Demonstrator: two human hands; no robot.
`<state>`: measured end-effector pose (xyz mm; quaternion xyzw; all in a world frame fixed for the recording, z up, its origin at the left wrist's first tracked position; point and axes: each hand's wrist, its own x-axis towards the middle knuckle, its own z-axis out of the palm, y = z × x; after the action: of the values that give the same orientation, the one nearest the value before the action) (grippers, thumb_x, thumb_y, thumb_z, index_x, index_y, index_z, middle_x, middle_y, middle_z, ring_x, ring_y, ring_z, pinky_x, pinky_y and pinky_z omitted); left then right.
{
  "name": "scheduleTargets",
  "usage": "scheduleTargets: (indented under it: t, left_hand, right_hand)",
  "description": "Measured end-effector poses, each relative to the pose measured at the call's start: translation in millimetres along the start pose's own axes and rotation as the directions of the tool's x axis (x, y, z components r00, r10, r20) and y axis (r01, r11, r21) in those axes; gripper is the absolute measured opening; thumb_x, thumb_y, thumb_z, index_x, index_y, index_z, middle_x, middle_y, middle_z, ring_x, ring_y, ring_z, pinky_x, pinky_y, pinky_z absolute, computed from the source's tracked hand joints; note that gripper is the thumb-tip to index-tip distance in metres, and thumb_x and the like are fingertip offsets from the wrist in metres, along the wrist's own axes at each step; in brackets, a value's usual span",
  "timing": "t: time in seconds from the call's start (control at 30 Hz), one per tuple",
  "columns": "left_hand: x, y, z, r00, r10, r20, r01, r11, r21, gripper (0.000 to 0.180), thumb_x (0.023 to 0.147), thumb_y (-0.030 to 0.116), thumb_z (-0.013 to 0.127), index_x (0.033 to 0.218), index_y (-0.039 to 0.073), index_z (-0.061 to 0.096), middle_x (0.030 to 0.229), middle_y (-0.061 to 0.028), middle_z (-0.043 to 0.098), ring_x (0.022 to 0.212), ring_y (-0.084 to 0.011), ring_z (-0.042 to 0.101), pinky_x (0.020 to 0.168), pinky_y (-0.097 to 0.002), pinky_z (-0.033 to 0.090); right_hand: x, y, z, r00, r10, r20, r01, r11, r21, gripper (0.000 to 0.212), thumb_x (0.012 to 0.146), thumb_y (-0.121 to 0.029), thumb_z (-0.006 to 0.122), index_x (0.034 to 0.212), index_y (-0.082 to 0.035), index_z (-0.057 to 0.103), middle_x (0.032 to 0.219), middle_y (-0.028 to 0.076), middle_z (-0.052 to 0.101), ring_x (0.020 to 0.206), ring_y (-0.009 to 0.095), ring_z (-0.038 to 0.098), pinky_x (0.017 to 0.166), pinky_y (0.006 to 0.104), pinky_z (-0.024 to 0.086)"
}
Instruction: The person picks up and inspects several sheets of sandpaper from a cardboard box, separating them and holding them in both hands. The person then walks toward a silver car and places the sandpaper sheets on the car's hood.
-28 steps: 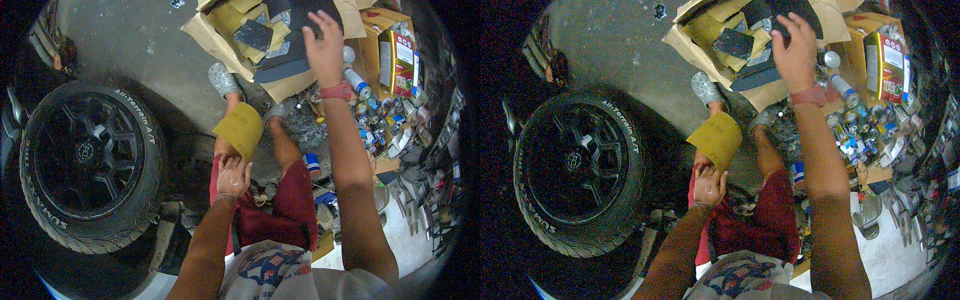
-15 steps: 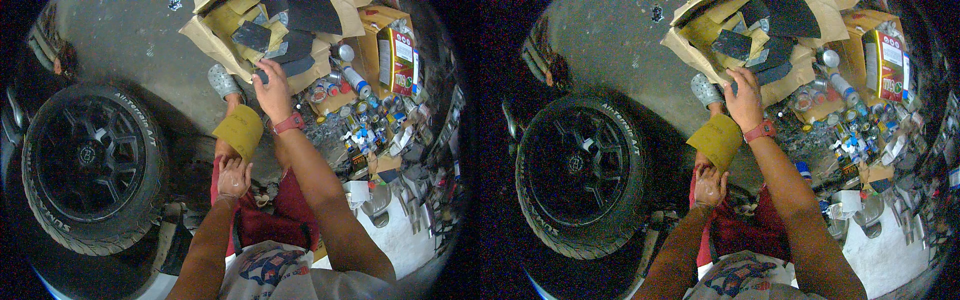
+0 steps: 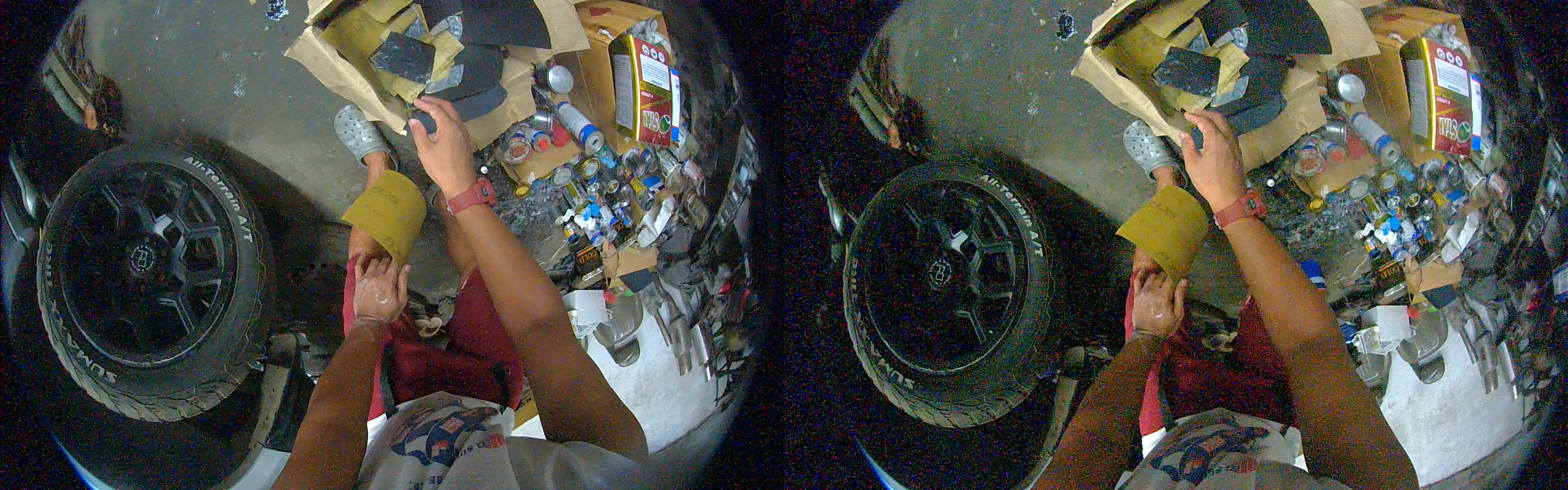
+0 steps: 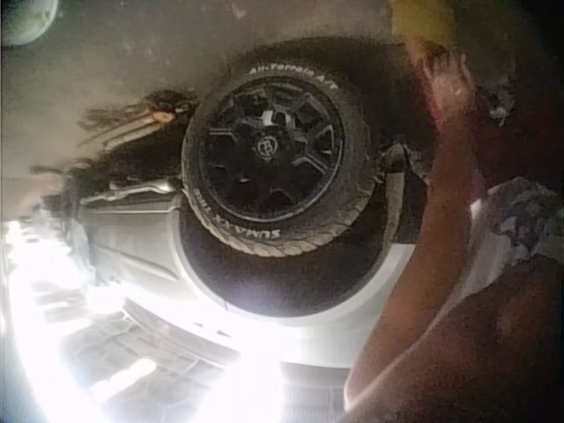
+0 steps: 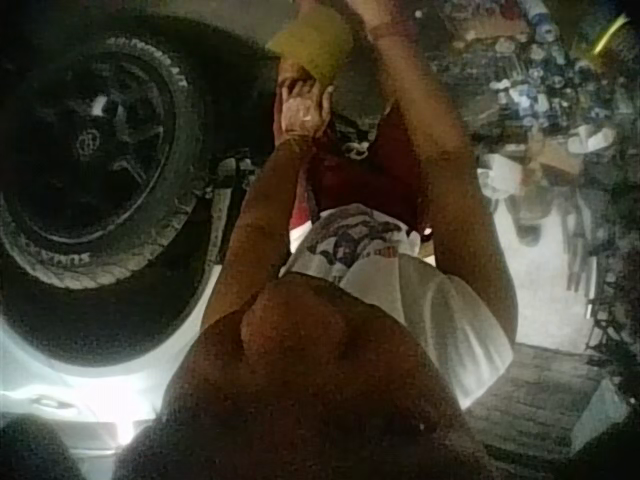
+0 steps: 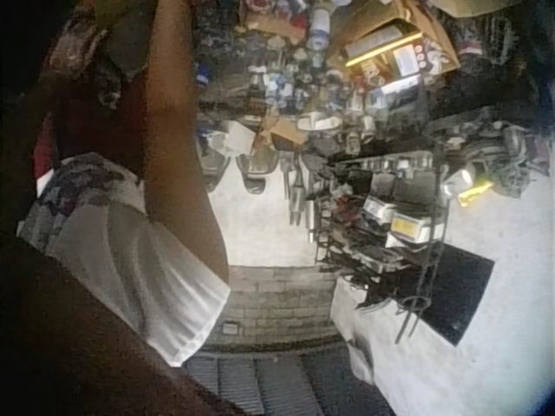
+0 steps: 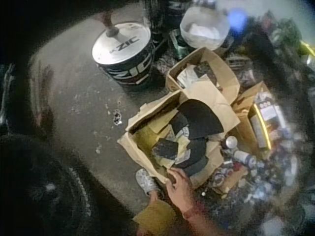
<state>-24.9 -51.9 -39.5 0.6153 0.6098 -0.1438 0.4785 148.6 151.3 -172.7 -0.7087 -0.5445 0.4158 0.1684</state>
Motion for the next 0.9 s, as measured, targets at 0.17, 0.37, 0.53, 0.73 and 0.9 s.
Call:
scheduleTargets:
  t: [0.17, 0.37, 0.53, 0.73, 0.9]
  left_hand:
    - [0, 1, 1, 1.0, -0.005, -0.002, 0.005, 1.0, -0.013, 0.039, 0.108, 0.034, 0.054, 0.113, 0.001, 0.074, 0.12, -0.0204, 0.075, 0.116, -0.0386, 0.067, 0.12, -0.0579, 0.035]
    - [1, 3, 2, 1.0, -0.012, 0.008, 0.012, 1.0, -0.005, 0.038, 0.109, 0.034, 0.054, 0.112, 0.002, 0.074, 0.121, -0.02, 0.075, 0.116, -0.038, 0.067, 0.12, -0.0579, 0.035]
    - [-1, 0, 10, 1.0, 0.001, -0.01, -0.001, 1.0, 0.015, 0.039, 0.109, 0.034, 0.053, 0.113, 0.002, 0.074, 0.12, -0.0187, 0.075, 0.117, -0.0367, 0.067, 0.12, -0.0572, 0.034]
    - [-1, 0, 12, 1.0, -0.005, 0.005, 0.005, 1.0, 0.022, 0.039, 0.109, 0.035, 0.053, 0.113, 0.002, 0.075, 0.12, -0.0178, 0.075, 0.119, -0.0353, 0.067, 0.121, -0.0577, 0.034]
    - [1, 3, 8, 0.999, -0.012, 0.029, 0.012, 1.0, -0.005, 0.039, 0.109, 0.034, 0.054, 0.113, 0.002, 0.075, 0.12, -0.0184, 0.075, 0.118, -0.0362, 0.067, 0.12, -0.0577, 0.034]
  right_hand:
    - [-12, 6, 0, 1.0, 0.014, 0.015, -0.014, 1.0, 0.003, 0.035, 0.096, -0.015, 0.073, 0.128, -0.003, 0.068, 0.134, 0.018, 0.067, 0.128, 0.038, 0.063, 0.111, 0.0446, 0.049]
    - [-28, 36, 3, 0.996, 0.028, -0.088, -0.024, 0.999, 0.047, 0.031, 0.095, -0.013, 0.073, 0.125, -0.004, 0.07, 0.125, 0.018, 0.069, 0.118, 0.038, 0.065, 0.106, 0.0455, 0.051]
    - [-36, 55, -5, 0.915, 0.269, -0.301, -0.251, 0.963, 0.099, 0.036, 0.095, -0.015, 0.075, 0.128, -0.004, 0.065, 0.118, 0.017, 0.065, 0.108, 0.035, 0.065, 0.102, 0.0451, 0.053]
    - [3, 91, -18, 0.74, 0.564, -0.367, -0.475, 0.824, 0.309, 0.064, 0.092, -0.025, 0.085, 0.139, 0.003, 0.052, 0.136, 0.022, 0.06, 0.122, 0.037, 0.063, 0.106, 0.0468, 0.053]
    - [44, 137, -24, 0.708, 0.678, -0.196, -0.547, 0.702, 0.456, 0.069, 0.088, -0.026, 0.088, 0.137, 0.006, 0.053, 0.13, 0.024, 0.067, 0.113, 0.037, 0.069, 0.101, 0.045, 0.055]
